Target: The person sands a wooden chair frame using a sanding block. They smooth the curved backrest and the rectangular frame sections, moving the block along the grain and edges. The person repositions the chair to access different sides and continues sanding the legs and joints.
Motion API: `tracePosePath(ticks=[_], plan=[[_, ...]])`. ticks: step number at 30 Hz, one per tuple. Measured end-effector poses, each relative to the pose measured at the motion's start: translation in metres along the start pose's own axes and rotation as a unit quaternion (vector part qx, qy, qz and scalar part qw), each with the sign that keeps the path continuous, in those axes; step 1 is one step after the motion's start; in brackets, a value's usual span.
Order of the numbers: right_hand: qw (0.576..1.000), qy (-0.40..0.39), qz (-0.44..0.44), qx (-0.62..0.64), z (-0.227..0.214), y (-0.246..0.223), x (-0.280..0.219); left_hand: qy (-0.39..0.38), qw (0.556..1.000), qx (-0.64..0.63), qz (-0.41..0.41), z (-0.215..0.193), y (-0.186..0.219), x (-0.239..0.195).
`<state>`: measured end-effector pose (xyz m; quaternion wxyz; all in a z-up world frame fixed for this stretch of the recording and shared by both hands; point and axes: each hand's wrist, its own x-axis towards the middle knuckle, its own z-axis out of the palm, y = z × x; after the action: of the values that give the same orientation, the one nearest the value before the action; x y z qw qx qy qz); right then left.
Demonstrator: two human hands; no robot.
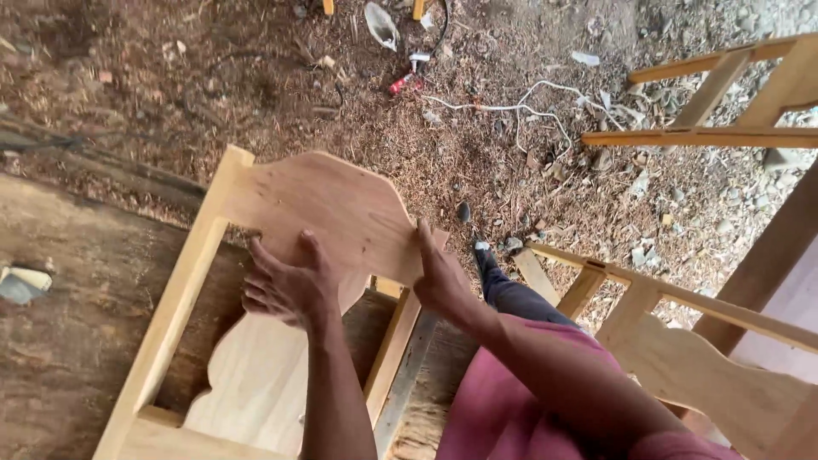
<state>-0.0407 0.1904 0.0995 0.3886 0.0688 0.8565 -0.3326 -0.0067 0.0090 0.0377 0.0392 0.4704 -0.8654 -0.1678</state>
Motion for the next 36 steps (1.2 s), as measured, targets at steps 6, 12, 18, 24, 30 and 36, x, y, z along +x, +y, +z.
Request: tracePosePath(ticks=[6,12,18,24,30,36], plan=[[0.998,-0.009,-0.044,0.039,-0.001,0.009,0.005,0.014,1.000,0.007,0.008,0.019,-0.011,0.003],[0.994,0.033,-0.096,0.029,0.015,0.017,0.053,0.034,0.999,0.002,0.014,0.025,-0.010,0.009],[0.997,0.033,-0.071,0.009,0.007,0.012,0.009,0.012,1.000,0.016,-0.001,0.022,-0.012,0.006],[0.992,0.029,-0.122,-0.024,0.008,0.028,0.032,0.006,1.000,0.012,-0.007,0.020,-0.014,0.003],[0.986,0.066,-0.154,-0.011,0.018,0.056,0.037,0.029,0.999,0.015,0.002,0.014,-0.008,0.001],[0.990,0.044,-0.131,0.011,-0.009,0.027,0.012,0.017,0.999,0.028,-0.019,0.026,-0.011,0.004]])
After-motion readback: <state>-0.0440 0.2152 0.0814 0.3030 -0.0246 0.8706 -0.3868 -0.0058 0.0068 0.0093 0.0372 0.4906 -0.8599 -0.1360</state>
